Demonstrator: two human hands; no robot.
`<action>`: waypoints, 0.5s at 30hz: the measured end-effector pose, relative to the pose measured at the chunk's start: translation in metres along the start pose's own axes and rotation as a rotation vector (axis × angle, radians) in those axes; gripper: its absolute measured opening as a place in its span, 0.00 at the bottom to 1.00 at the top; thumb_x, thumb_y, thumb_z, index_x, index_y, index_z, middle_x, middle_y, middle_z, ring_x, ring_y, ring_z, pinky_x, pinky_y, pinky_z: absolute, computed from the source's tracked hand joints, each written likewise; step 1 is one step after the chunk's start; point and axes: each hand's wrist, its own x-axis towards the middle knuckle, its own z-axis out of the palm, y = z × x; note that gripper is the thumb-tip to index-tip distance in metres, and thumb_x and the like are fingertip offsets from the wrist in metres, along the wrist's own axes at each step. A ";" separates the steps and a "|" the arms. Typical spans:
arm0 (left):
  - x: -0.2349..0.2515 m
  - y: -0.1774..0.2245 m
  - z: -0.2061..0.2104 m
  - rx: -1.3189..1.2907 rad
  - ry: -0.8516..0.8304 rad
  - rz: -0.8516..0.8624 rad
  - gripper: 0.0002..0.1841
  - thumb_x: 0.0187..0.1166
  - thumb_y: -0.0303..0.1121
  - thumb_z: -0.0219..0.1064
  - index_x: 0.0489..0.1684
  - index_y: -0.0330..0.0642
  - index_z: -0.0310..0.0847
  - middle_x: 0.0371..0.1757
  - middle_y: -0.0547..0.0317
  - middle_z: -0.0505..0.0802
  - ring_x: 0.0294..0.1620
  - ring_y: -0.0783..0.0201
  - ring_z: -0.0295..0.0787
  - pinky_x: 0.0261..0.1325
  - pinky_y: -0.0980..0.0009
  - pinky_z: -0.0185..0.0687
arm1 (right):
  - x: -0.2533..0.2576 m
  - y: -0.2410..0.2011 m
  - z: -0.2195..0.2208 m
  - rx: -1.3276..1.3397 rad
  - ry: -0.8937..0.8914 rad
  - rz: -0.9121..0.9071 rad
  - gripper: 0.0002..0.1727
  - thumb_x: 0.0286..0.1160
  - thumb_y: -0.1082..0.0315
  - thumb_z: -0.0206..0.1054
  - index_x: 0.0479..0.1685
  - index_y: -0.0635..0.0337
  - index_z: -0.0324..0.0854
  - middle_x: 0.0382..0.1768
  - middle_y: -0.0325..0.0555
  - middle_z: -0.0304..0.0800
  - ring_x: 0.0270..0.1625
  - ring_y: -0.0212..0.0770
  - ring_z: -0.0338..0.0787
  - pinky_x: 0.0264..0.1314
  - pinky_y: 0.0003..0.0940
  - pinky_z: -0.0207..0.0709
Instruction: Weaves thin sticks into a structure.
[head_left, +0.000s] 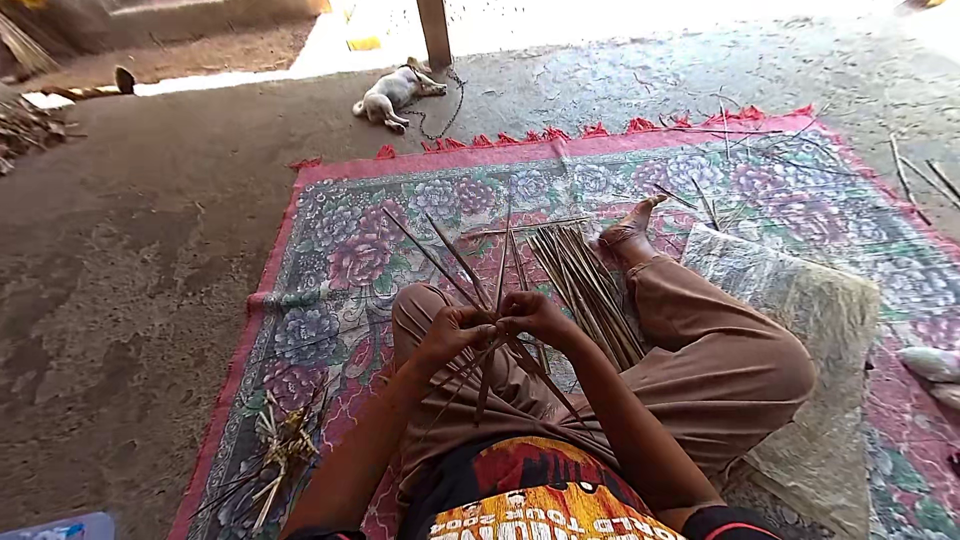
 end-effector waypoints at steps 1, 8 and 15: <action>0.000 0.001 0.002 -0.002 0.034 -0.005 0.06 0.75 0.20 0.71 0.45 0.32 0.89 0.33 0.62 0.95 0.29 0.73 0.91 0.38 0.76 0.90 | -0.001 -0.002 0.000 -0.003 0.004 0.008 0.04 0.72 0.77 0.73 0.38 0.67 0.83 0.28 0.37 0.90 0.32 0.27 0.88 0.44 0.27 0.86; 0.003 0.008 0.010 -0.013 0.146 -0.040 0.02 0.77 0.19 0.70 0.39 0.30 0.89 0.25 0.59 0.91 0.20 0.73 0.84 0.27 0.78 0.84 | -0.016 -0.018 -0.005 0.025 -0.027 -0.021 0.10 0.71 0.84 0.67 0.48 0.64 0.84 0.35 0.38 0.92 0.35 0.26 0.89 0.45 0.26 0.86; -0.002 0.002 0.006 0.101 0.108 -0.050 0.05 0.72 0.22 0.75 0.41 0.35 0.88 0.29 0.57 0.93 0.22 0.72 0.85 0.28 0.77 0.84 | -0.012 -0.016 0.011 0.051 0.062 -0.049 0.04 0.77 0.79 0.67 0.42 0.66 0.87 0.32 0.37 0.90 0.31 0.24 0.83 0.38 0.22 0.81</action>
